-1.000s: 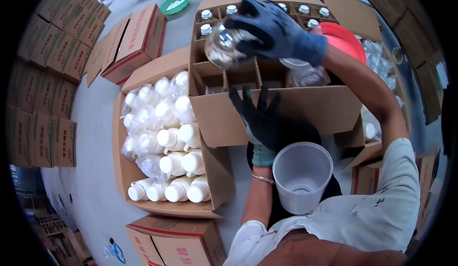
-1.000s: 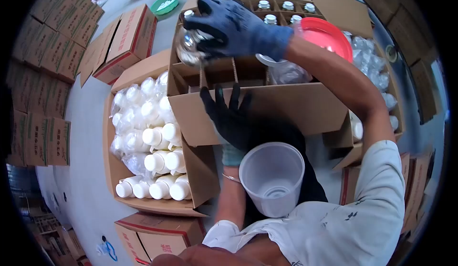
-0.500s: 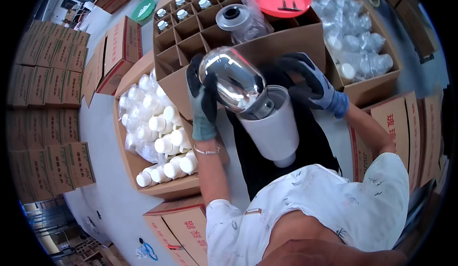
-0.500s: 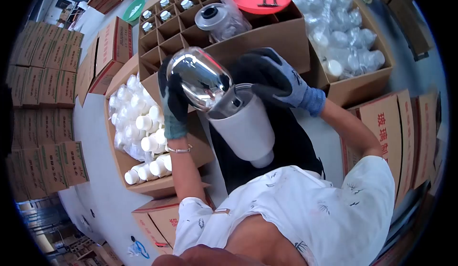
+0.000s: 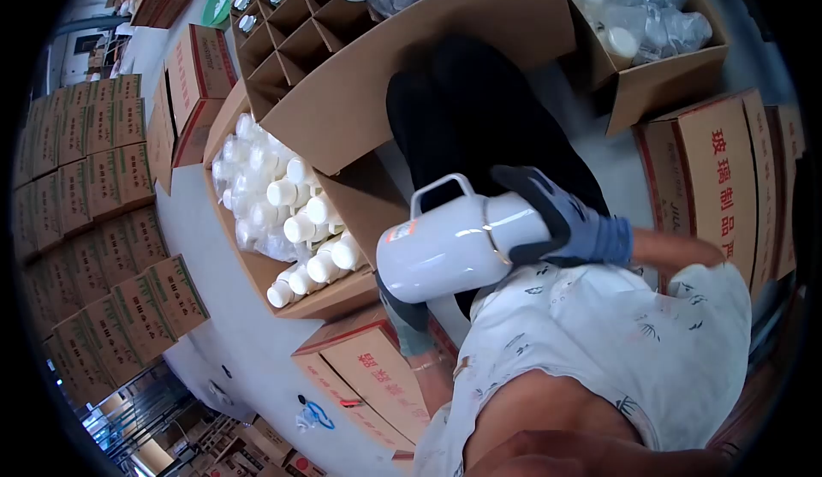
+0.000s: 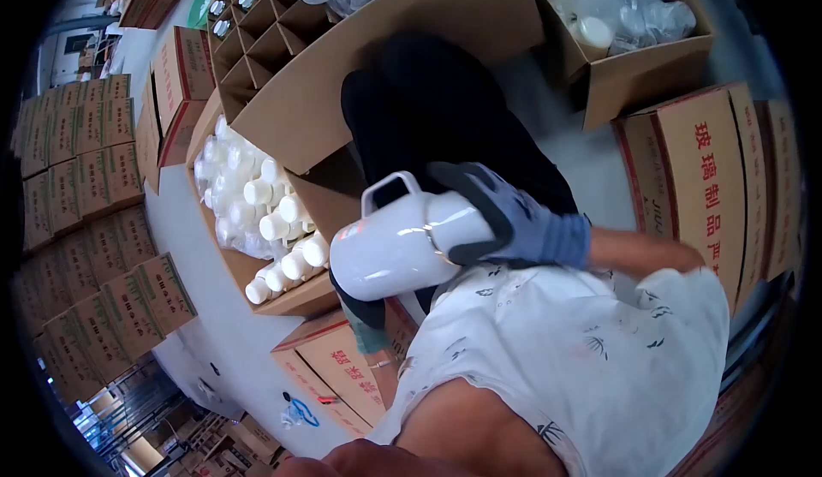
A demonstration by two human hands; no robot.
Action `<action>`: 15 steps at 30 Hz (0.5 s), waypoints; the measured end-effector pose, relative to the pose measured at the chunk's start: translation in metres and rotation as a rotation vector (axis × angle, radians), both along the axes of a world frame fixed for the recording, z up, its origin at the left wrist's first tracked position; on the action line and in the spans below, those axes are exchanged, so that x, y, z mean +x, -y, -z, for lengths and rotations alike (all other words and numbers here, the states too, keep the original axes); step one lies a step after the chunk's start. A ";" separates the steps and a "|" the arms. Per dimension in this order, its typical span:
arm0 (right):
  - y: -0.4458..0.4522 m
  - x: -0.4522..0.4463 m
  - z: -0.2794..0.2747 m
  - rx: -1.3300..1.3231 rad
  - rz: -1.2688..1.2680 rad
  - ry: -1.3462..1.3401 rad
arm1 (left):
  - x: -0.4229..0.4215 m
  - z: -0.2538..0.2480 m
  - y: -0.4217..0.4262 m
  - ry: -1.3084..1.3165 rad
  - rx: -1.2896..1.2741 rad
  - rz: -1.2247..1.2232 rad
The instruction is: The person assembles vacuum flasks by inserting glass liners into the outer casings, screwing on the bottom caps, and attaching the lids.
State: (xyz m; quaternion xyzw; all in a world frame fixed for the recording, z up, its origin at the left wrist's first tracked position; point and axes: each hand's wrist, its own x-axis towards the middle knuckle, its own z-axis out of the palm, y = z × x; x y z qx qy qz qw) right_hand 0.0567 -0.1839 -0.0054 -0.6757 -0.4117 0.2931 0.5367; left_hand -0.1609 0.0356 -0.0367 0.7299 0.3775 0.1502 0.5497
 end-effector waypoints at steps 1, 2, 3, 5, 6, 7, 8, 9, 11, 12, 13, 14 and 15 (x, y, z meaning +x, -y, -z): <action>-0.013 0.011 -0.004 0.023 -0.066 0.091 | -0.001 0.001 -0.005 -0.016 0.059 0.087; -0.026 0.021 -0.006 0.081 -0.161 0.262 | -0.002 0.008 -0.014 -0.031 0.119 0.173; -0.037 0.030 -0.009 0.140 -0.255 0.434 | -0.007 0.025 -0.030 -0.066 0.164 0.269; -0.051 0.042 -0.028 0.341 -0.439 0.813 | -0.016 0.059 -0.060 -0.118 0.258 0.459; -0.049 0.051 -0.036 0.388 -0.419 0.911 | -0.022 0.080 -0.074 -0.122 0.169 0.463; -0.045 0.060 -0.042 0.431 -0.400 1.007 | -0.020 0.081 -0.078 -0.163 0.244 0.515; -0.040 0.067 -0.047 0.445 -0.305 0.848 | -0.017 0.081 -0.082 -0.201 0.321 0.566; -0.033 0.075 -0.049 0.455 -0.212 0.693 | -0.014 0.081 -0.087 -0.236 0.399 0.615; -0.017 0.086 -0.031 0.224 -0.218 0.446 | -0.009 0.081 -0.089 -0.235 0.406 0.614; -0.019 0.085 -0.016 0.186 -0.246 0.413 | -0.006 0.080 -0.088 -0.212 0.387 0.605; -0.023 0.082 -0.004 0.153 -0.267 0.377 | 0.000 0.075 -0.085 -0.121 0.268 0.520; -0.036 0.077 -0.006 0.206 -0.243 0.342 | 0.008 0.068 -0.081 -0.035 0.152 0.439; -0.052 0.073 -0.012 0.294 -0.251 0.304 | 0.001 0.076 -0.092 -0.040 0.119 0.422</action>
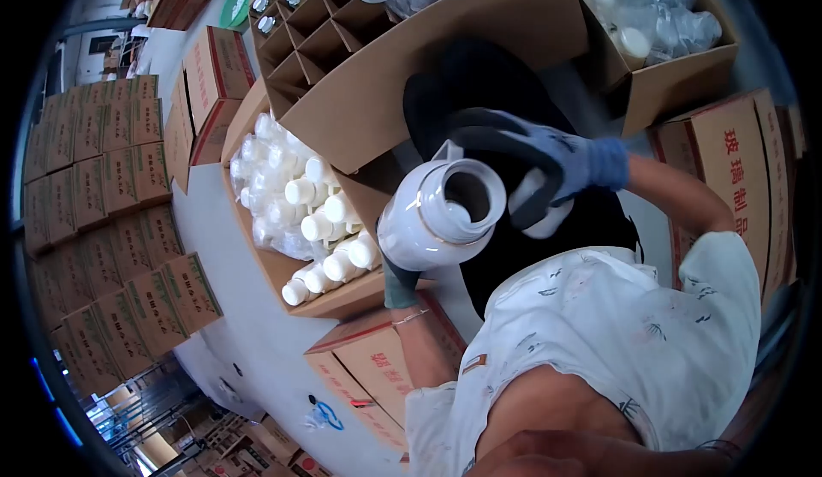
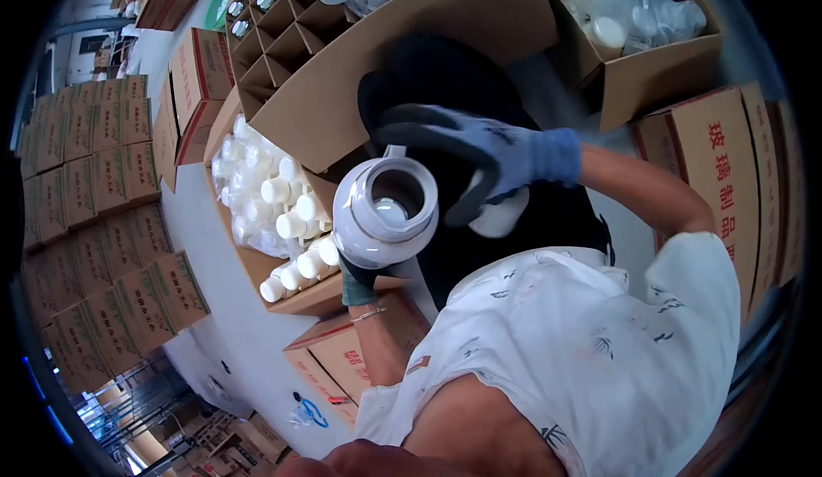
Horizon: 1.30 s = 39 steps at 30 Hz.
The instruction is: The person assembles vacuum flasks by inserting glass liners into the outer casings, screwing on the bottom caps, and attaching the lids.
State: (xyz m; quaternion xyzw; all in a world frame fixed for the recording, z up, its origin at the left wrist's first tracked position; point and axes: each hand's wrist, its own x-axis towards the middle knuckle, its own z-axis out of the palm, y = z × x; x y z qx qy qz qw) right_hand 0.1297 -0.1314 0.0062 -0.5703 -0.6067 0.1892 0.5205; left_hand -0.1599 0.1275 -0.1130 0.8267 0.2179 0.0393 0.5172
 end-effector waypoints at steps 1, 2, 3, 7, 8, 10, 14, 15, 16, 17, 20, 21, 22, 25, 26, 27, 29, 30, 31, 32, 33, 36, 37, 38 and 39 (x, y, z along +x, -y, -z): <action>-0.020 -0.006 -0.002 0.101 -0.064 -0.064 | -0.007 0.009 -0.011 -0.010 -0.031 -0.019; -0.039 -0.011 -0.006 0.205 -0.133 -0.122 | -0.009 0.008 -0.016 -0.007 -0.042 -0.036; -0.049 -0.011 -0.016 0.186 -0.157 -0.133 | -0.012 0.008 -0.019 -0.002 0.007 -0.040; -0.076 -0.005 -0.039 0.260 -0.110 -0.193 | -0.002 0.006 -0.009 0.067 0.504 0.003; -0.080 -0.003 -0.042 0.272 -0.089 -0.216 | 0.005 0.009 -0.003 0.092 0.632 0.024; -0.089 0.001 -0.042 0.309 0.100 -0.192 | 0.019 0.016 0.013 0.130 0.837 0.061; -0.091 0.006 -0.059 0.266 0.399 -0.179 | 0.048 0.038 0.034 0.188 1.029 0.079; -0.091 0.005 -0.060 0.275 0.434 -0.156 | 0.052 0.041 0.032 0.194 1.023 0.078; -0.091 0.003 -0.062 0.282 0.467 -0.132 | 0.056 0.046 0.032 0.204 1.014 0.072; -0.090 0.002 -0.064 0.295 0.483 -0.120 | 0.058 0.049 0.031 0.213 1.010 0.070; -0.088 -0.001 -0.066 0.345 0.413 -0.148 | 0.061 0.052 0.025 0.220 1.004 0.075; -0.088 0.001 -0.065 0.351 0.386 -0.066 | 0.061 0.053 0.025 0.221 1.004 0.074; -0.088 0.004 -0.064 0.354 0.323 -0.069 | 0.061 0.053 0.023 0.218 1.000 0.078; -0.087 0.007 -0.062 0.371 0.207 -0.059 | 0.065 0.052 0.017 0.218 1.003 0.089; -0.087 0.006 -0.063 0.377 0.250 -0.071 | 0.066 0.052 0.016 0.222 1.000 0.093; -0.088 0.005 -0.064 0.382 0.293 -0.082 | 0.067 0.051 0.017 0.225 0.998 0.096; -0.090 0.007 -0.069 0.367 0.434 -0.068 | 0.068 0.053 0.019 0.235 1.001 0.100; -0.093 0.011 -0.065 0.364 0.482 -0.069 | 0.069 0.055 0.020 0.237 1.004 0.102; -0.095 0.014 -0.065 0.373 0.508 -0.100 | 0.070 0.057 0.022 0.240 1.008 0.104; -0.096 0.018 -0.067 0.381 0.532 -0.127 | 0.070 0.059 0.025 0.245 1.008 0.104; -0.096 0.019 -0.070 0.383 0.524 -0.130 | 0.070 0.062 0.028 0.251 1.010 0.103; -0.088 0.019 -0.080 0.389 0.490 -0.102 | 0.072 0.067 0.034 0.259 1.009 0.102; -0.084 0.018 -0.084 0.394 0.473 -0.064 | 0.071 0.068 0.035 0.258 1.007 0.103; -0.082 0.018 -0.085 0.398 0.456 -0.028 | 0.070 0.069 0.037 0.259 1.005 0.107; -0.080 0.021 -0.081 0.426 0.421 -0.038 | 0.070 0.070 0.038 0.257 1.001 0.108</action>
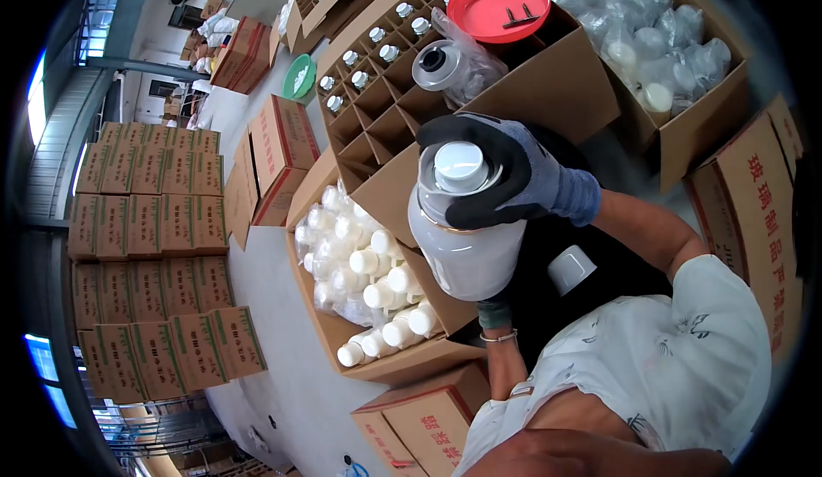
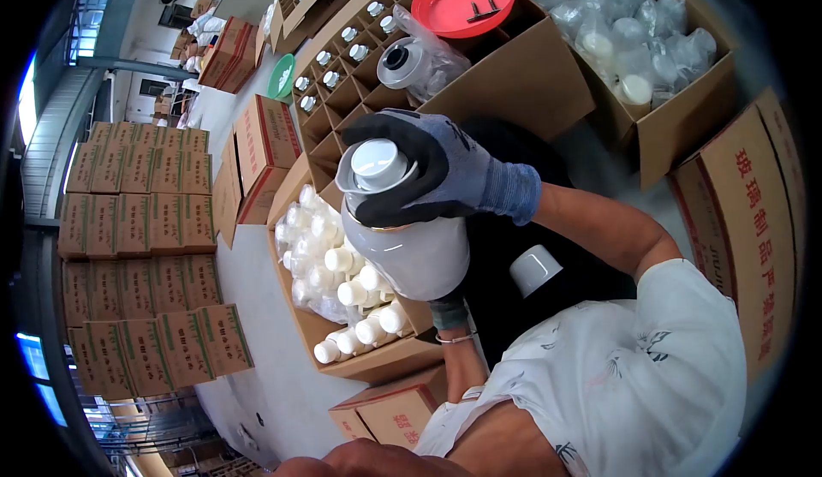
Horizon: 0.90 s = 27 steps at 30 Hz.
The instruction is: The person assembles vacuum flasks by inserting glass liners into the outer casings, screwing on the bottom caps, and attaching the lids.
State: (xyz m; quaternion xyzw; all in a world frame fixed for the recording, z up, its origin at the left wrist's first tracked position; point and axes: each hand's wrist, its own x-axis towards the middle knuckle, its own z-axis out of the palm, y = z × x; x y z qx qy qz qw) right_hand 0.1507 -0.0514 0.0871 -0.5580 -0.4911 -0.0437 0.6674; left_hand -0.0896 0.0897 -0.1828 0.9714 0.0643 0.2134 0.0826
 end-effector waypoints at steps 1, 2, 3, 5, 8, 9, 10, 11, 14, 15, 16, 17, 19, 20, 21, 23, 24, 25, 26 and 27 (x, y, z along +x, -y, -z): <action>0.001 0.001 0.005 0.015 -0.056 -0.048 | 0.000 0.000 0.001 0.001 -0.001 0.003; 0.001 0.002 0.009 0.031 -0.113 -0.099 | 0.000 0.000 0.001 -0.001 -0.002 0.003; 0.001 0.002 0.011 0.048 -0.171 -0.148 | -0.001 0.000 0.001 0.001 -0.004 0.001; 0.004 -0.001 0.008 0.026 -0.278 -0.148 | -0.003 -0.001 0.004 -0.004 -0.008 0.002; 0.008 -0.008 0.002 -0.030 -0.338 -0.001 | -0.006 -0.002 0.007 -0.017 -0.020 -0.005; 0.008 -0.010 0.004 -0.040 -0.354 -0.007 | -0.006 -0.003 0.007 -0.020 -0.027 -0.004; 0.008 -0.012 0.006 -0.049 -0.369 -0.013 | -0.007 -0.004 0.005 -0.024 -0.033 -0.006; 0.009 -0.013 0.009 -0.058 -0.385 -0.018 | -0.006 -0.006 0.001 -0.027 -0.040 -0.005; 0.000 -0.026 0.042 -0.051 -0.448 -0.164 | -0.011 -0.019 -0.024 -0.036 -0.094 -0.016; 0.000 -0.033 0.054 -0.049 -0.443 -0.206 | -0.016 -0.024 -0.034 -0.044 -0.124 -0.025; 0.007 -0.031 0.068 -0.206 -0.315 0.070 | -0.024 -0.031 -0.042 -0.054 -0.149 -0.037; 0.020 -0.036 0.080 -0.339 -0.269 0.071 | -0.033 -0.035 -0.048 -0.059 -0.171 -0.048; 0.054 -0.047 0.107 -0.602 -0.171 0.076 | -0.047 -0.040 -0.050 -0.070 -0.174 -0.054; 0.071 -0.056 0.130 -0.778 -0.189 0.222 | -0.052 -0.041 -0.047 -0.069 -0.161 -0.051; 0.086 -0.068 0.156 -0.952 -0.211 0.377 | -0.055 -0.038 -0.043 -0.066 -0.147 -0.046; 0.100 -0.080 0.153 -1.146 -0.290 0.689 | -0.055 -0.035 -0.033 -0.067 -0.120 -0.039; 0.105 -0.082 0.160 -1.165 -0.299 0.723 | -0.055 -0.035 -0.031 -0.065 -0.114 -0.038; 0.106 -0.079 0.156 -1.150 -0.216 0.665 | -0.055 -0.034 -0.029 -0.062 -0.103 -0.035; 0.106 -0.075 0.150 -1.129 -0.136 0.604 | -0.053 -0.034 -0.028 -0.062 -0.099 -0.035; 0.112 -0.070 0.140 -1.069 0.022 0.444 | -0.053 -0.033 -0.028 -0.057 -0.096 -0.032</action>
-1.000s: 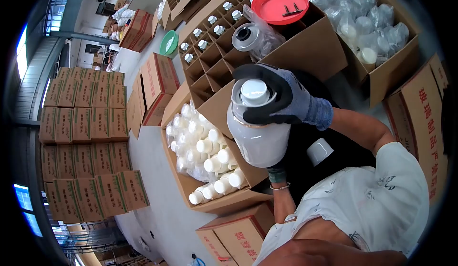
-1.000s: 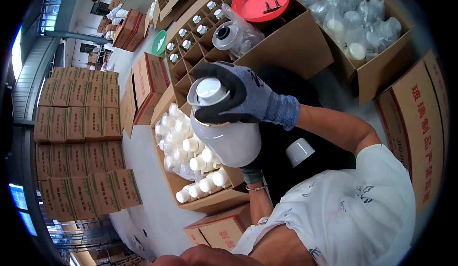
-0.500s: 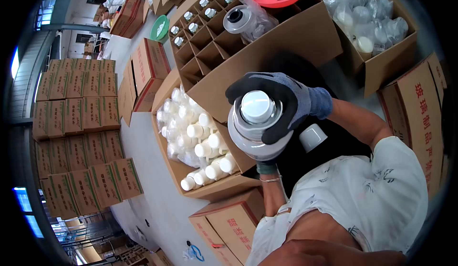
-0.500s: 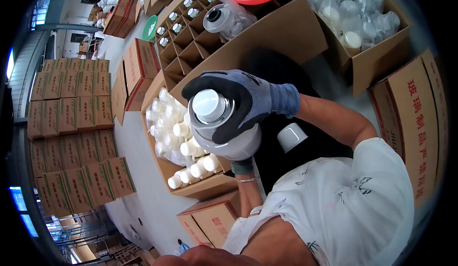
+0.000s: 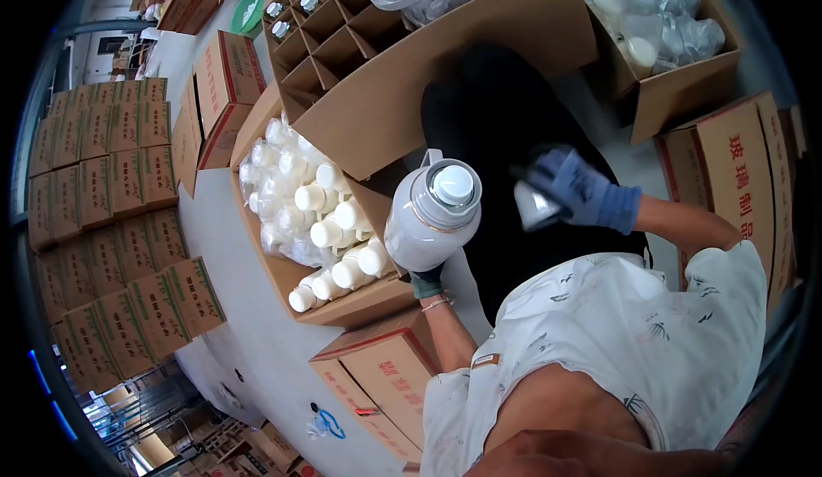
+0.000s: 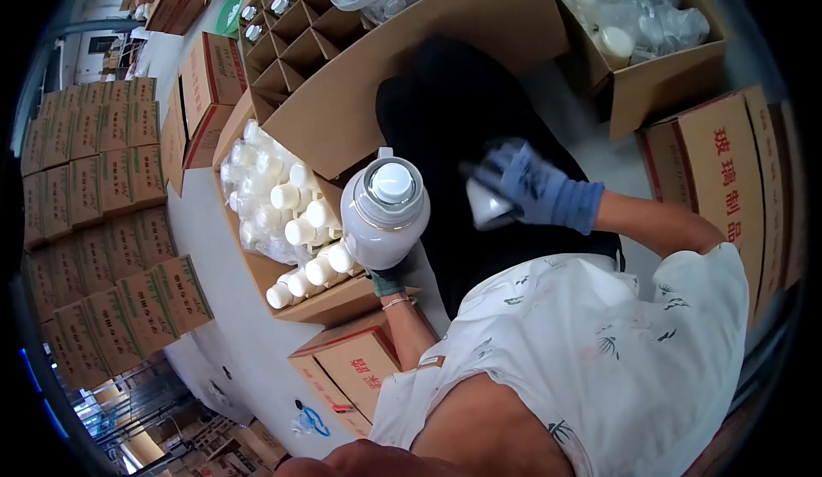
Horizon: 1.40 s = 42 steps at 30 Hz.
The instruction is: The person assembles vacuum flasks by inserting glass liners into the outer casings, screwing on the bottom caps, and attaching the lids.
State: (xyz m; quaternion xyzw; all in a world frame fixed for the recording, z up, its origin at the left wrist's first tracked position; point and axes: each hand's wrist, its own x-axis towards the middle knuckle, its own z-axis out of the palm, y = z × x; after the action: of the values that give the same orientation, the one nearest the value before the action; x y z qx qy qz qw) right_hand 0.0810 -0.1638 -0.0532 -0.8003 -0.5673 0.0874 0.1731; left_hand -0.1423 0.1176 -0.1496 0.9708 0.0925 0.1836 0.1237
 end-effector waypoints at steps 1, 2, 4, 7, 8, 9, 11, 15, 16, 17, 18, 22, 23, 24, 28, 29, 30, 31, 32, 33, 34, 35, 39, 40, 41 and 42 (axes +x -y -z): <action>0.002 0.007 -0.020 0.104 0.187 -0.058 | 0.001 0.001 0.001 0.001 0.000 -0.001; -0.003 0.016 -0.040 0.268 0.301 0.103 | 0.003 0.001 0.001 0.006 -0.004 0.000; -0.018 0.032 -0.072 0.377 0.457 0.104 | 0.005 0.001 0.000 0.009 -0.005 0.004; -0.047 0.022 -0.072 0.510 0.431 0.092 | 0.004 -0.002 -0.004 0.013 -0.007 0.009; -0.053 0.012 -0.080 0.590 0.359 0.005 | 0.003 -0.004 -0.004 0.009 -0.008 0.011; -0.051 0.008 -0.084 0.607 0.313 0.011 | 0.000 -0.004 -0.005 -0.001 -0.006 0.014; -0.049 0.010 -0.078 0.642 0.238 -0.058 | -0.002 -0.005 -0.005 -0.010 -0.008 0.010; -0.048 0.040 -0.077 0.750 0.031 -0.040 | -0.003 -0.012 -0.007 -0.039 -0.012 0.029; -0.053 0.046 -0.081 0.832 -0.043 0.028 | -0.001 -0.015 -0.009 -0.051 -0.014 0.037; -0.058 0.047 -0.082 0.874 -0.104 -0.218 | -0.001 -0.018 -0.012 -0.060 -0.021 0.047; -0.060 0.050 -0.083 0.868 -0.197 -0.220 | 0.000 -0.020 -0.016 -0.065 -0.035 0.056; -0.065 0.055 -0.101 0.786 -0.532 0.059 | 0.003 -0.016 -0.033 -0.036 -0.104 0.109; -0.067 0.057 -0.100 0.789 -0.529 0.011 | 0.003 -0.014 -0.035 -0.048 -0.122 0.118; -0.069 0.058 -0.099 0.790 -0.529 -0.040 | 0.001 -0.013 -0.034 -0.091 -0.136 0.115; -0.082 0.083 -0.048 0.727 0.236 -0.810 | 0.020 0.013 -0.023 0.209 0.008 0.003; -0.078 0.092 -0.054 0.597 0.191 -1.035 | 0.023 0.023 -0.029 0.285 -0.007 -0.030; -0.073 0.098 -0.034 0.576 0.090 -0.821 | 0.015 0.050 -0.051 0.302 -0.124 -0.068; -0.068 0.103 -0.014 0.574 0.005 -0.604 | 0.015 0.065 -0.064 0.324 -0.244 -0.112; -0.067 0.104 -0.024 0.614 -0.076 -0.534 | 0.023 0.051 -0.061 0.231 -0.287 -0.093; -0.063 0.095 -0.033 0.622 0.010 -0.714 | 0.025 0.035 -0.057 0.132 -0.329 -0.077; -0.063 0.080 -0.060 0.628 0.100 -0.893 | 0.027 0.021 -0.058 0.031 -0.368 -0.061; -0.060 0.080 -0.063 0.650 -0.017 -0.561 | 0.026 0.015 -0.072 -0.082 -0.207 0.006; -0.045 0.075 -0.045 0.497 0.139 -1.030 | 0.045 -0.040 -0.081 0.085 -0.492 -0.101; -0.041 0.074 -0.045 0.436 0.151 -1.068 | 0.054 -0.061 -0.083 0.083 -0.566 -0.106; -0.041 0.072 -0.050 0.405 0.210 -1.072 | 0.062 -0.078 -0.086 0.063 -0.617 -0.099; -0.042 0.075 -0.049 0.421 0.217 -1.076 | 0.071 -0.085 -0.093 0.041 -0.600 -0.080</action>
State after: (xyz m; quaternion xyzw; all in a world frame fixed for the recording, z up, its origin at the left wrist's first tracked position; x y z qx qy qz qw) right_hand 0.1560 -0.1213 -0.0039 -0.6454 -0.3195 0.3485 0.6000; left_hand -0.0715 0.2107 -0.0646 0.8826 0.1780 0.1723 0.3994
